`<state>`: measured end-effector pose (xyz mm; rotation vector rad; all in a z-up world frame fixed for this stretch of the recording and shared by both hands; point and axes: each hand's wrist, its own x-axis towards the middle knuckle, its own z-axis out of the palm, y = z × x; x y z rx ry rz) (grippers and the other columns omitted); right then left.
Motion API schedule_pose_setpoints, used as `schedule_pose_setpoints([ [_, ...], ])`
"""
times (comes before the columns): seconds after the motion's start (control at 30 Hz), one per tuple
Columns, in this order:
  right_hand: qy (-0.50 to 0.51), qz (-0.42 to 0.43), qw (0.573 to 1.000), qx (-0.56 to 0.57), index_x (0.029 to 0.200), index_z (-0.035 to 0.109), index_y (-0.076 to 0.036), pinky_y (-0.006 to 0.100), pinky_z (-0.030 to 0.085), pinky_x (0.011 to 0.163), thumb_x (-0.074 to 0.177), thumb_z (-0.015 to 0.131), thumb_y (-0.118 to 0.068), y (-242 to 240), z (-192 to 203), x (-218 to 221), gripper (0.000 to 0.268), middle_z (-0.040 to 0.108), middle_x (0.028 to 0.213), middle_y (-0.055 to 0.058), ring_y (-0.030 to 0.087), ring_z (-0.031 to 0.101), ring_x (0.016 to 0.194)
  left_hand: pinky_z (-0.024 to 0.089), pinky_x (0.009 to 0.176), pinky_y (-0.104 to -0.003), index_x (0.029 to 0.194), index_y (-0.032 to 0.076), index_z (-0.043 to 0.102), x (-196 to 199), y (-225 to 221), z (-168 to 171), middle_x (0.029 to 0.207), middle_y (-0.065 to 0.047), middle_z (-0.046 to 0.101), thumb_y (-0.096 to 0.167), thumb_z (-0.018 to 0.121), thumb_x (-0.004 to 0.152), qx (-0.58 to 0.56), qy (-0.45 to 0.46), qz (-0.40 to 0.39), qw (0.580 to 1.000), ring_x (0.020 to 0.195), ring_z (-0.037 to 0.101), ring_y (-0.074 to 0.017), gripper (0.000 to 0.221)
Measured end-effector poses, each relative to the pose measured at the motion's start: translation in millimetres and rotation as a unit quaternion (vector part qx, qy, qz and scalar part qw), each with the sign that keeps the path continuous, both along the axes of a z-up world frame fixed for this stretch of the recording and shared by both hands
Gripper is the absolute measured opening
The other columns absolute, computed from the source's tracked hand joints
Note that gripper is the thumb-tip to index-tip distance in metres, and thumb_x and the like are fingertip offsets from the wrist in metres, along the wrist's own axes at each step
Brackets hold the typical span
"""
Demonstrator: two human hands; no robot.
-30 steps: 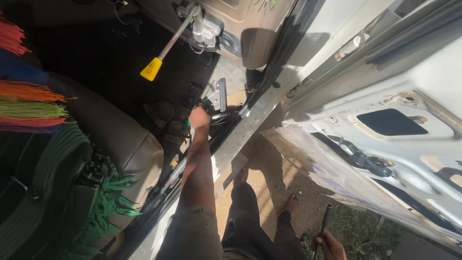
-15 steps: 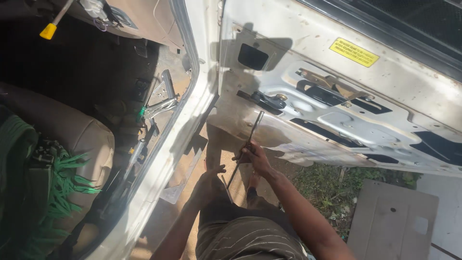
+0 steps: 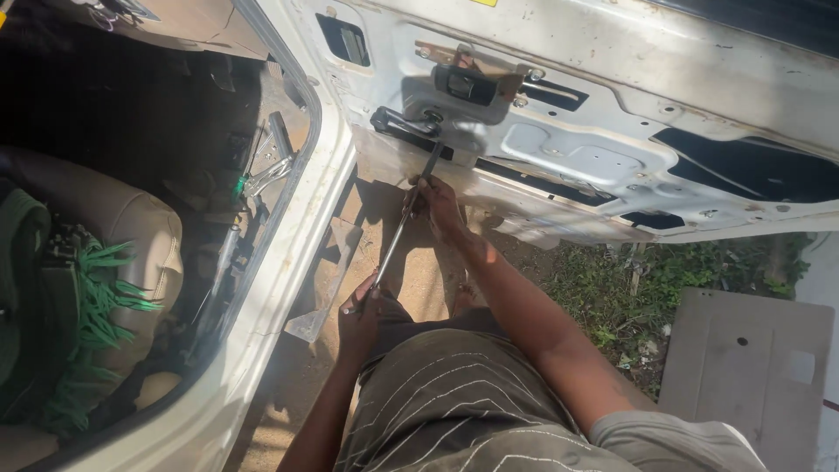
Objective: Repairing the internal latch or handle mechanism of a vehicle door using a socket wrench.
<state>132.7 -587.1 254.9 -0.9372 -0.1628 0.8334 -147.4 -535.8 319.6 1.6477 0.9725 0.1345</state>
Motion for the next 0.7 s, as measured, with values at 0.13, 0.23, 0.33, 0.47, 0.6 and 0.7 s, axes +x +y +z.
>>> schedule_pose_setpoints([
  [0.13, 0.007, 0.052, 0.998, -0.017, 0.115, 0.059, 0.000, 0.032, 0.053, 0.059, 0.111, 0.044, -0.024, 2, -3, 15, 0.028, 0.067, 0.081, 0.014, 0.020, 0.068, 0.067, 0.049, 0.070, -0.027, 0.138, -0.001, 0.064, 6, -10, -15, 0.077, -0.002, 0.060, 0.023, 0.058, 0.101, -0.050, -0.095, 0.019, 0.994, 0.074, 0.057, -0.0088, 0.044],
  [0.23, -0.044, 0.053, 0.998, 0.001, 0.115, 0.060, 0.001, 0.030, 0.052, 0.062, 0.111, 0.051, -0.026, 4, -13, 22, 0.028, 0.070, 0.085, 0.015, 0.017, 0.065, 0.068, 0.053, 0.076, -0.029, 0.142, 0.000, 0.061, 7, -17, -4, 0.080, -0.002, 0.055, 0.028, 0.062, 0.104, -0.092, -0.126, 0.031, 0.987, 0.076, 0.054, -0.0094, 0.047],
  [0.33, 0.005, 0.063, 0.998, 0.018, 0.114, 0.062, 0.004, 0.030, 0.052, 0.061, 0.107, 0.058, -0.025, 10, -24, 27, 0.031, 0.070, 0.084, 0.015, 0.016, 0.064, 0.067, 0.061, 0.088, -0.034, 0.140, 0.000, 0.061, 20, -29, 26, 0.082, -0.002, 0.055, 0.032, 0.060, 0.104, -0.101, -0.120, 0.041, 0.987, 0.079, 0.062, -0.0122, 0.049],
  [0.47, 0.002, 0.058, 0.998, 0.006, 0.112, 0.063, 0.003, 0.030, 0.051, 0.056, 0.104, 0.058, -0.027, 12, -14, 30, 0.032, 0.072, 0.082, 0.016, 0.016, 0.065, 0.064, 0.055, 0.084, -0.034, 0.137, -0.001, 0.059, 33, -34, 43, 0.087, -0.005, 0.062, 0.028, 0.060, 0.102, -0.116, -0.098, 0.064, 0.986, 0.085, 0.065, -0.0151, 0.047],
  [0.6, -0.013, 0.071, 0.997, 0.018, 0.117, 0.064, 0.003, 0.030, 0.053, 0.058, 0.108, 0.054, -0.028, 10, -7, 31, 0.034, 0.072, 0.084, 0.015, 0.015, 0.065, 0.066, 0.052, 0.088, -0.034, 0.138, 0.002, 0.059, 48, -45, 68, 0.107, -0.006, 0.070, 0.027, 0.059, 0.102, 0.061, 0.008, 0.032, 0.998, 0.095, 0.068, -0.0177, 0.043],
  [0.7, 0.001, 0.078, 0.995, 0.056, 0.126, 0.063, 0.001, 0.031, 0.056, 0.063, 0.108, 0.050, -0.030, 6, 8, 27, 0.038, 0.071, 0.087, 0.014, 0.017, 0.068, 0.073, 0.051, 0.089, -0.037, 0.138, 0.003, 0.060, 50, -36, 68, 0.111, -0.008, 0.069, 0.029, 0.059, 0.104, 0.188, 0.056, -0.014, 0.980, 0.096, 0.067, -0.0198, 0.043],
])
